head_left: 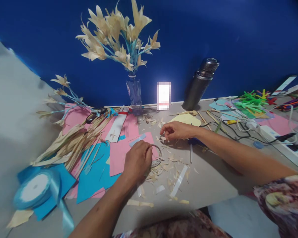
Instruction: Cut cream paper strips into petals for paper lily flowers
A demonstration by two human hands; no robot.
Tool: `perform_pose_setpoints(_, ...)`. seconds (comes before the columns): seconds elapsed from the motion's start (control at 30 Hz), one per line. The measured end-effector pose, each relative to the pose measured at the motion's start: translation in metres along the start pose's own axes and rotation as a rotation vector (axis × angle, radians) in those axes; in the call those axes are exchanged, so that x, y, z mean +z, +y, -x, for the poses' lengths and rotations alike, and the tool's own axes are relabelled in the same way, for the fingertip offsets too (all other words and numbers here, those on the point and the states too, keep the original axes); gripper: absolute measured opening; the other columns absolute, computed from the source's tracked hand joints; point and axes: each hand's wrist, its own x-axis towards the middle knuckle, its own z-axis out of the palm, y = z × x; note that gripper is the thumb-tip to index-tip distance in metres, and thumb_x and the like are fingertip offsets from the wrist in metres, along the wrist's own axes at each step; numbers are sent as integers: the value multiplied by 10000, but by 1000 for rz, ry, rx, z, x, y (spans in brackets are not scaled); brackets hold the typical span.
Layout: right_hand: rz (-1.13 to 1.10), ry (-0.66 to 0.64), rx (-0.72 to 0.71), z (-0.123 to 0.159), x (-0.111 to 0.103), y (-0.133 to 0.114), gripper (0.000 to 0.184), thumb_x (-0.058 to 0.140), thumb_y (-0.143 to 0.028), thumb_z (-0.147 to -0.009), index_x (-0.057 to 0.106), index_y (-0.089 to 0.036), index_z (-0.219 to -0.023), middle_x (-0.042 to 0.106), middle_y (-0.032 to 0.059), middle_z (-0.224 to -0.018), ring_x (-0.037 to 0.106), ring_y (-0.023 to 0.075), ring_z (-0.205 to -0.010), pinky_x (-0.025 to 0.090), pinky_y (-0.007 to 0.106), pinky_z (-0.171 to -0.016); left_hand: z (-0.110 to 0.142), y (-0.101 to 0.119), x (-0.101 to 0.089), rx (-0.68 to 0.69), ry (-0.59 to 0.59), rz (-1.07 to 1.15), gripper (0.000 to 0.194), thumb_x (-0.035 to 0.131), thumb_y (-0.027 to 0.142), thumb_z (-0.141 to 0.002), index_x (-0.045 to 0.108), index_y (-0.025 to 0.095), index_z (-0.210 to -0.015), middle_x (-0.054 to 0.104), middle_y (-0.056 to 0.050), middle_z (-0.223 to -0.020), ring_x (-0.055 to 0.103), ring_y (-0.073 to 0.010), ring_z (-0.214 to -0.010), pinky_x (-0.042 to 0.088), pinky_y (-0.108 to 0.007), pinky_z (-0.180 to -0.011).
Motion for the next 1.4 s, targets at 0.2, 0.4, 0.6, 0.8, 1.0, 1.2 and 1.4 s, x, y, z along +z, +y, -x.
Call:
perform_pose_setpoints(0.2, -69, 34, -38, 3, 2, -14, 288, 677, -189, -761, 654, -175, -1048, 697, -4, -809, 629, 125, -688, 444, 213, -608, 1, 3, -2, -8, 51, 103, 164, 492, 223, -918, 632, 210, -833, 660, -40, -849, 612, -198, -835, 435, -318, -737)
perform_pose_setpoints(0.4, -111, -39, -110, 4, 30, -29, 313, 688, -207, -768, 643, -189, -1077, 706, -8, -813, 620, 118, -673, 438, 210, -612, 3, 12, -4, -50, 75, 211, 104, 643, 300, -852, 670, 200, -844, 662, -28, -831, 596, -175, -760, 425, -294, -686)
perform_pose_setpoints(0.6, -147, -40, -138, 1, 33, -32, 296, 704, -226, -767, 659, -181, -1056, 689, -12, -799, 599, 108, -656, 425, 209, -608, 4, 13, -1, -89, 67, 402, 192, 542, 197, -883, 666, 193, -737, 671, -13, -758, 596, -151, -721, 418, -268, -664)
perform_pose_setpoints(0.8, -196, -20, -114, 4, 19, -24, 296, 696, -235, -773, 658, -172, -1060, 666, -9, -803, 588, 103, -664, 423, 208, -599, 3, 10, -1, -108, 61, 430, 193, 527, 176, -884, 655, 188, -740, 657, -10, -756, 587, -147, -719, 417, -265, -665)
perform_pose_setpoints(1.0, 157, 345, -143, -17, -12, -17, 201, 666, -242, -779, 707, -138, -945, 694, 12, -756, 606, 121, -659, 443, 216, -594, 2, 7, 4, -4, -56, 409, 164, 562, 115, -849, 663, 194, -747, 669, 0, -801, 603, -140, -775, 425, -268, -734)
perform_pose_setpoints(1.2, 285, 484, -94, -66, -36, -2, 138, 648, -122, -737, 750, -119, -830, 721, 17, -708, 616, 127, -622, 450, 214, -583, 4, 4, 5, 35, -44, 351, 144, 561, 113, -860, 655, 203, -796, 657, 1, -840, 605, -143, -813, 426, -271, -751)
perform_pose_setpoints(1.4, 448, 501, -70, -81, -46, 1, 199, 617, -104, -782, 771, -120, -907, 755, 34, -813, 648, 140, -716, 449, 210, -638, 4, 1, 5, 62, -47, 320, 132, 547, 141, -885, 638, 205, -815, 649, -6, -864, 609, -157, -856, 428, -280, -770)
